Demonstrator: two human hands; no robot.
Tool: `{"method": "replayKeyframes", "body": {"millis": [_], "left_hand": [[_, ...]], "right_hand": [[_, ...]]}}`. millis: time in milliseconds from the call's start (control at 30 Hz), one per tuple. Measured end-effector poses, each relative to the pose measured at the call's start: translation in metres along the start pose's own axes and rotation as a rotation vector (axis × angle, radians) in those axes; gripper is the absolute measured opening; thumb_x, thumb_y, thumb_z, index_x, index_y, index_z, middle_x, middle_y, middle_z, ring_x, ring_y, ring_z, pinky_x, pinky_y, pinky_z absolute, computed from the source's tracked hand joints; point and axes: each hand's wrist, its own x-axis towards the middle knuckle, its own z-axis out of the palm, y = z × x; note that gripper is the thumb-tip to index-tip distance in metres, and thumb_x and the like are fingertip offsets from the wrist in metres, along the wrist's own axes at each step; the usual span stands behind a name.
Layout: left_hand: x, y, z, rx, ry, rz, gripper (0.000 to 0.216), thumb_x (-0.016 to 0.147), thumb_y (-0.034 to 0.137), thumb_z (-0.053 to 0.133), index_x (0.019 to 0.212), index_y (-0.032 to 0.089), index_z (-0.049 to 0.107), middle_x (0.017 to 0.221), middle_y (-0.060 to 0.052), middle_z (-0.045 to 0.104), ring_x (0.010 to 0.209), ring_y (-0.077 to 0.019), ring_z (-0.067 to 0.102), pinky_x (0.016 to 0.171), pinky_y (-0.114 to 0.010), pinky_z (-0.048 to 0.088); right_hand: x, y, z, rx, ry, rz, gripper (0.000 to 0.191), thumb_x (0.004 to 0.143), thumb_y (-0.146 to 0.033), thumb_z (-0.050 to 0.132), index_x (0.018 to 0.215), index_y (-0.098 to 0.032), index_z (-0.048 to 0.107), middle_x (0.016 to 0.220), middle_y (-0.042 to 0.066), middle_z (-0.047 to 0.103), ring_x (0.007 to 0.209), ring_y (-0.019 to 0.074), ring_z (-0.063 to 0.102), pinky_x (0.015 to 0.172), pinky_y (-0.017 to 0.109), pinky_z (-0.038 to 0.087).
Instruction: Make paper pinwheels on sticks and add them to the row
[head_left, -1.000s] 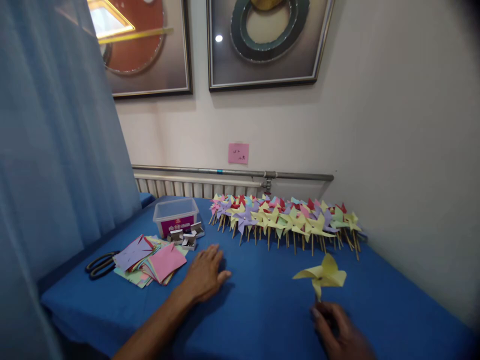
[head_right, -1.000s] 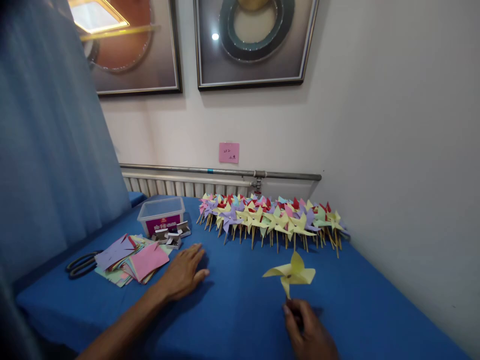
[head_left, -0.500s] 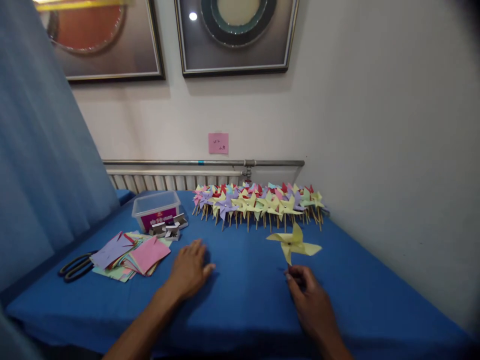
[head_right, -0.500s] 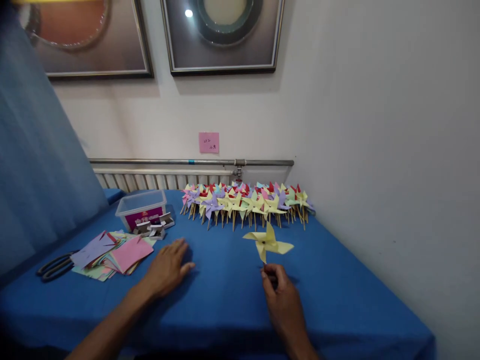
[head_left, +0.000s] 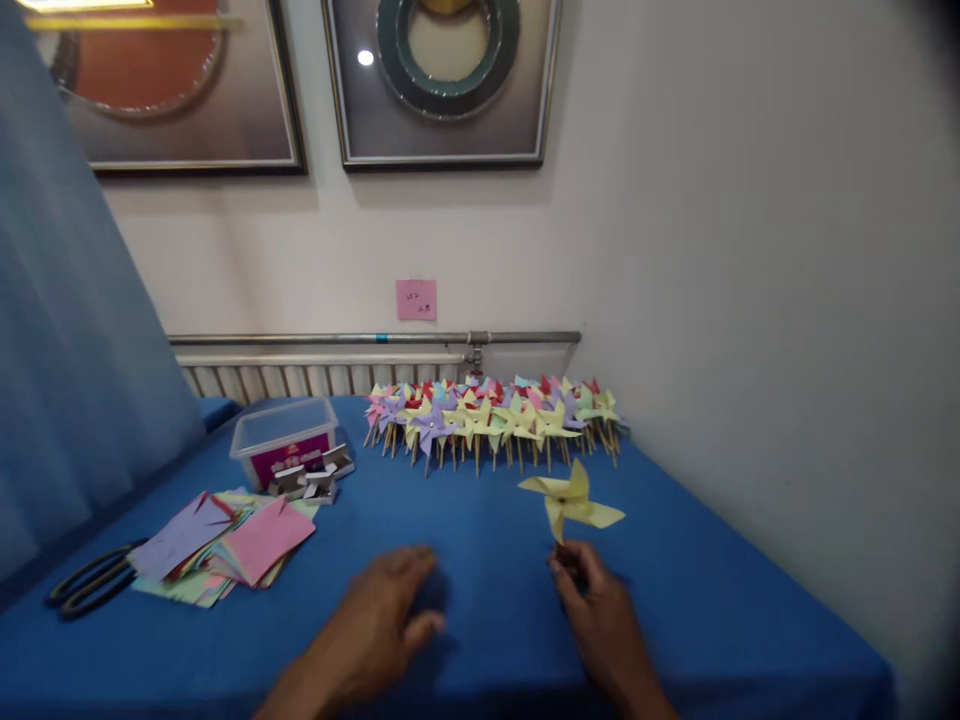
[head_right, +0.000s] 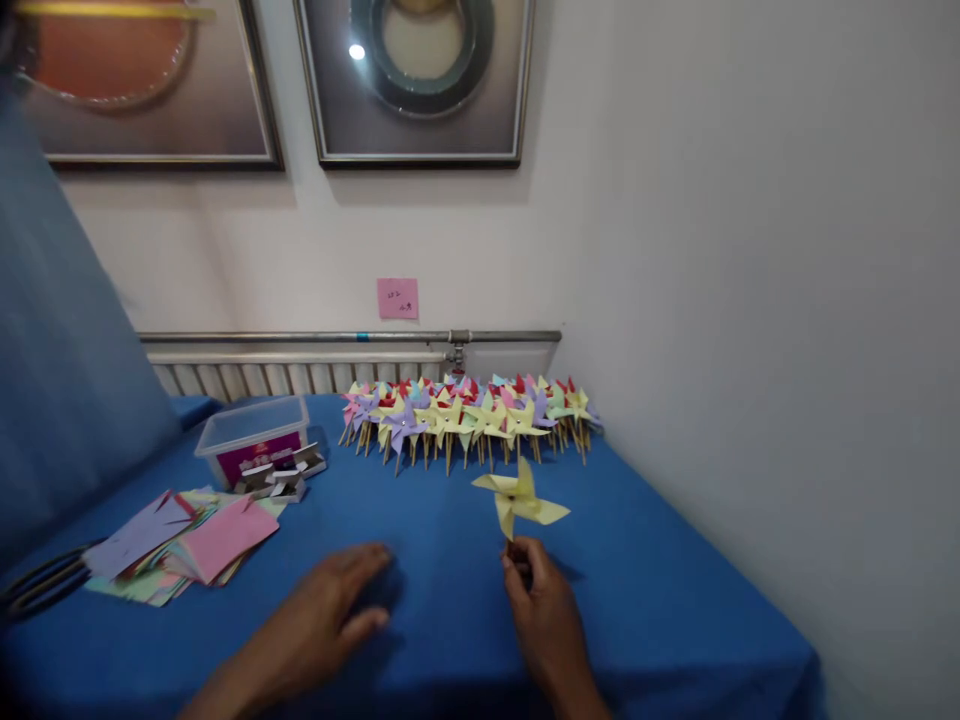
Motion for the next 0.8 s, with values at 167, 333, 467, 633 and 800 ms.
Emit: {"method": "replayKeyframes", "body": {"millis": [167, 333, 467, 633, 800], "left_hand": [[0.031, -0.034, 0.027, 0.207, 0.219, -0.132, 0.047, 0.09, 0.038, 0.052, 0.13, 0.017, 0.062, 0.144, -0.015, 0.055, 0.133, -0.0352, 0.049, 0.112, -0.054, 0.038], [0.02, -0.048, 0.048, 0.156, 0.254, -0.05, 0.041, 0.091, 0.04, 0.051, 0.124, 0.022, 0.068, 0.14, -0.011, 0.06, 0.126, -0.0318, 0.057, 0.108, -0.05, 0.045], [0.021, -0.048, 0.043, 0.151, 0.242, -0.053, 0.041, 0.092, 0.041, 0.051, 0.123, 0.022, 0.069, 0.139, -0.011, 0.061, 0.127, -0.0323, 0.056, 0.108, -0.052, 0.045], [0.022, -0.049, 0.043, 0.16, 0.229, -0.05, 0.041, 0.093, 0.04, 0.048, 0.125, 0.024, 0.068, 0.14, -0.01, 0.06, 0.126, -0.0317, 0.058, 0.106, -0.052, 0.047], [0.023, -0.057, 0.046, 0.171, 0.207, -0.045, 0.042, 0.092, 0.044, 0.051, 0.126, 0.026, 0.068, 0.139, -0.009, 0.061, 0.126, -0.032, 0.058, 0.105, -0.05, 0.05]], "right_hand": [[0.004, 0.005, -0.001, -0.002, -0.037, 0.025, 0.024, 0.085, -0.045, 0.052, 0.084, -0.023, 0.062, 0.071, 0.001, 0.066, 0.064, 0.0194, 0.061, 0.058, 0.028, 0.046], [0.056, 0.028, -0.024, -0.109, -0.012, 0.001, 0.018, 0.078, -0.038, 0.052, 0.074, -0.022, 0.06, 0.059, -0.003, 0.059, 0.056, 0.0178, 0.055, 0.054, 0.026, 0.041], [0.121, 0.046, -0.053, -0.224, 0.097, 0.045, 0.017, 0.074, -0.032, 0.047, 0.073, -0.02, 0.06, 0.061, 0.0, 0.062, 0.057, 0.0189, 0.058, 0.057, 0.027, 0.041], [0.168, 0.058, -0.07, -0.349, 0.186, 0.064, 0.015, 0.077, -0.027, 0.048, 0.076, -0.019, 0.061, 0.071, 0.005, 0.067, 0.068, 0.0212, 0.061, 0.061, 0.028, 0.038], [0.18, 0.075, -0.069, -0.443, 0.186, 0.081, 0.016, 0.081, -0.02, 0.048, 0.079, -0.018, 0.064, 0.073, 0.007, 0.069, 0.069, 0.0218, 0.062, 0.063, 0.029, 0.037]]}}
